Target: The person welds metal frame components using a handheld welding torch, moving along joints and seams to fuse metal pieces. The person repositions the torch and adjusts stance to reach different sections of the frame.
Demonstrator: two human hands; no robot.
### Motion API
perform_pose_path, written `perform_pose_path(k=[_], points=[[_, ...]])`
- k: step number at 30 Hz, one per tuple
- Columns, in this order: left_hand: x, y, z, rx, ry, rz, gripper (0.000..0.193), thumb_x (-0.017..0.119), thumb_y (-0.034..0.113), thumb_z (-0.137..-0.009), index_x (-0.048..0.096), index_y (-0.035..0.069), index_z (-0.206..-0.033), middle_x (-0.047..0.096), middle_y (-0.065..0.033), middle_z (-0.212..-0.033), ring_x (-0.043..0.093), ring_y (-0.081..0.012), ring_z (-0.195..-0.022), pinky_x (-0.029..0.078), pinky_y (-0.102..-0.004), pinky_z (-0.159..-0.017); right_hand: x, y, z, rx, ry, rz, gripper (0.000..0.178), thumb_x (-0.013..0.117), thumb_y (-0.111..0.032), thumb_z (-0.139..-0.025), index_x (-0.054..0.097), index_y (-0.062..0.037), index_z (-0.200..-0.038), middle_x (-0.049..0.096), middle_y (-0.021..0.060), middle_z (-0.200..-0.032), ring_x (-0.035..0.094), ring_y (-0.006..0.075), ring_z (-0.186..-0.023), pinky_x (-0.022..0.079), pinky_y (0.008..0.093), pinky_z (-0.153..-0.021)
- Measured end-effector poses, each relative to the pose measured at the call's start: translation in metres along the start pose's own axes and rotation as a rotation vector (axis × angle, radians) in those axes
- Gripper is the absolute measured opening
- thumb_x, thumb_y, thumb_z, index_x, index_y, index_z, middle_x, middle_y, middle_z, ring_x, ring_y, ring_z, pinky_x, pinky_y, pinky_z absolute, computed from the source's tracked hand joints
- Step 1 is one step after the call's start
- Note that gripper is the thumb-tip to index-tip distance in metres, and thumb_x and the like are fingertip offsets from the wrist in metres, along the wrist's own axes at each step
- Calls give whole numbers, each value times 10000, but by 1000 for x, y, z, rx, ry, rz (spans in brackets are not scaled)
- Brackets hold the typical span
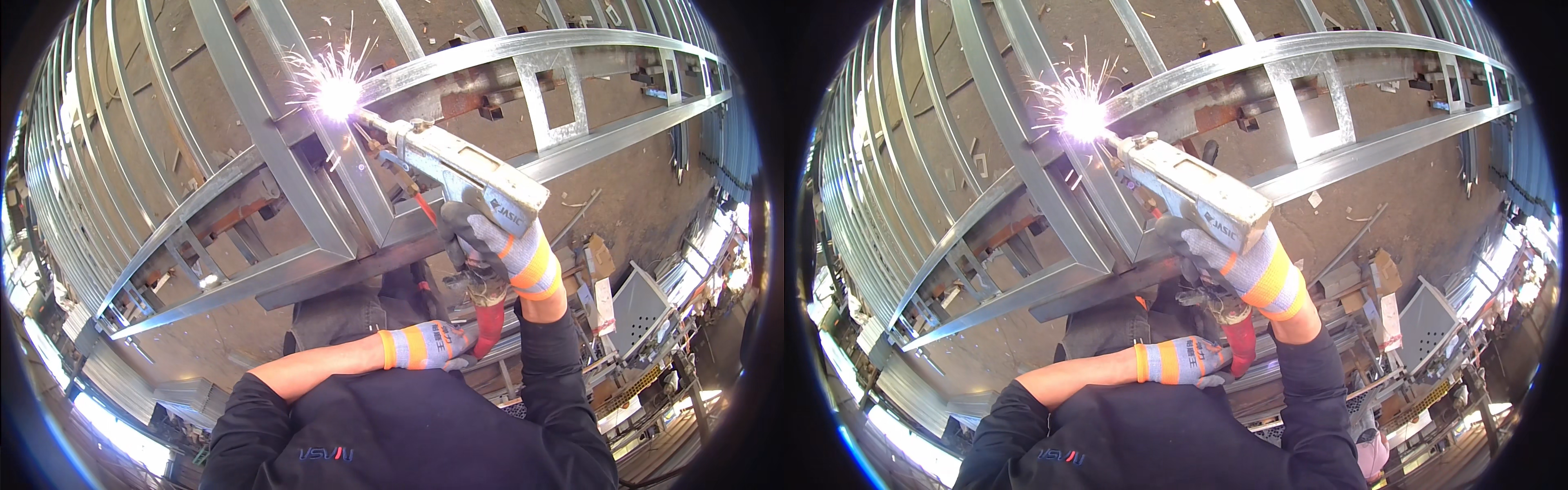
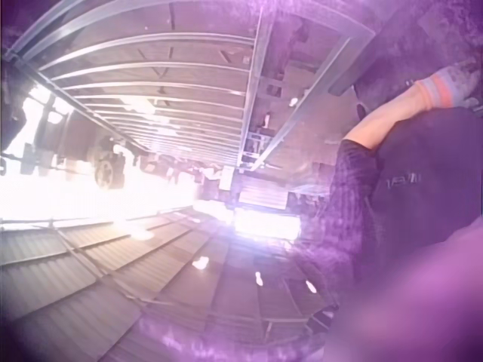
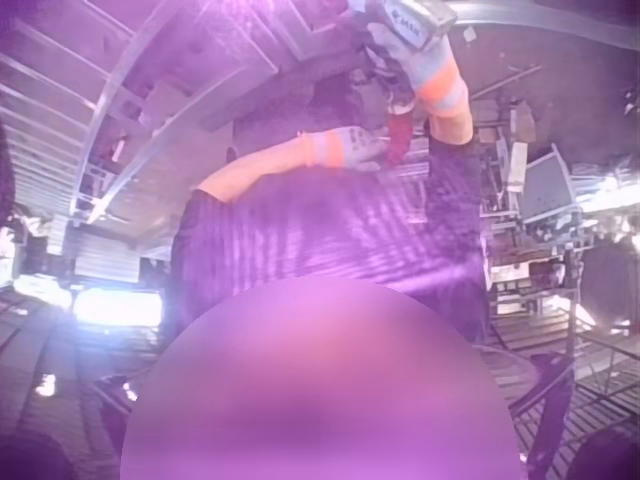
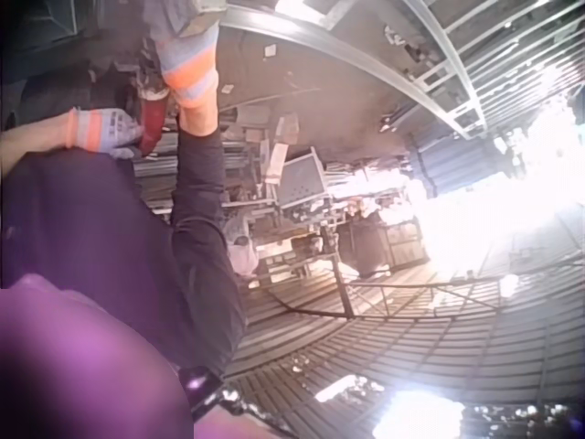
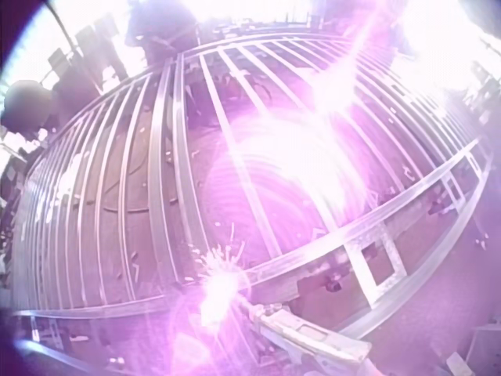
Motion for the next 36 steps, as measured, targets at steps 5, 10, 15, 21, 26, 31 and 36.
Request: perform_pose_path(k=[5,10,15,21,26,31,36], points=[[-13,7,-4,-16,-10,114,323,524,319,-1074,494,9,-1161,601,-142,-1023,661,-284,-954,506,-364,-931,-4,2,2,-23,15,52,429,733,-248,-949,642,34,-1260,683,67,-824,595,92,-597,434,218,-498],[-18,11,-3,36,71,25,372,556,370,-1057,478,17,-1144,589,-132,-887,663,-348,-877,508,-388,-884,-2,5,4,21,-15,13,439,731,-271,-957,642,37,-1257,679,70,-812,594,97,-594,426,212,-496],[-25,15,-6,5,56,158,401,558,390,-1043,483,8,-1142,649,-231,-940,648,-453,-944,506,-522,-823,-4,6,7,39,-20,4,454,731,-263,-959,626,38,-1283,689,78,-834,606,103,-615,442,206,-501],[-22,14,-8,-19,29,153,432,565,397,-1029,492,-10,-1155,663,-252,-991,649,-464,-995,506,-529,-852,-4,6,9,53,-15,8,466,708,-216,-964,596,41,-1336,711,88,-910,617,100,-647,485,223,-539],[-22,16,-8,-59,-37,120,439,567,399,-1031,485,-13,-1159,650,-224,-989,646,-436,-978,507,-506,-888,3,-1,19,6,-27,25,491,693,-159,-961,567,32,-1395,718,88,-999,635,98,-705,500,245,-600],[-24,18,12,-130,-120,210,467,625,348,-985,495,-38,-1213,681,-281,-1093,640,-496,-1054,500,-544,-900,40,-20,41,-384,-70,502,486,711,-179,-923,627,-10,-1371,738,93,-1178,706,204,-959,559,327,-808],[-33,16,45,-155,-257,167,437,650,317,-964,552,-49,-1181,688,-286,-1111,652,-477,-1080,511,-525,-909,82,-30,48,-558,-67,690,528,747,-86,-850,637,-30,-1364,699,156,-1259,729,306,-997,570,379,-851]])
Point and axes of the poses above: each hand's wrist, its own z-axis away from the middle knuckle, its own x-axis out of the palm, y = z × x, the point moved 9 cm from there along -z, towards the middle knuckle
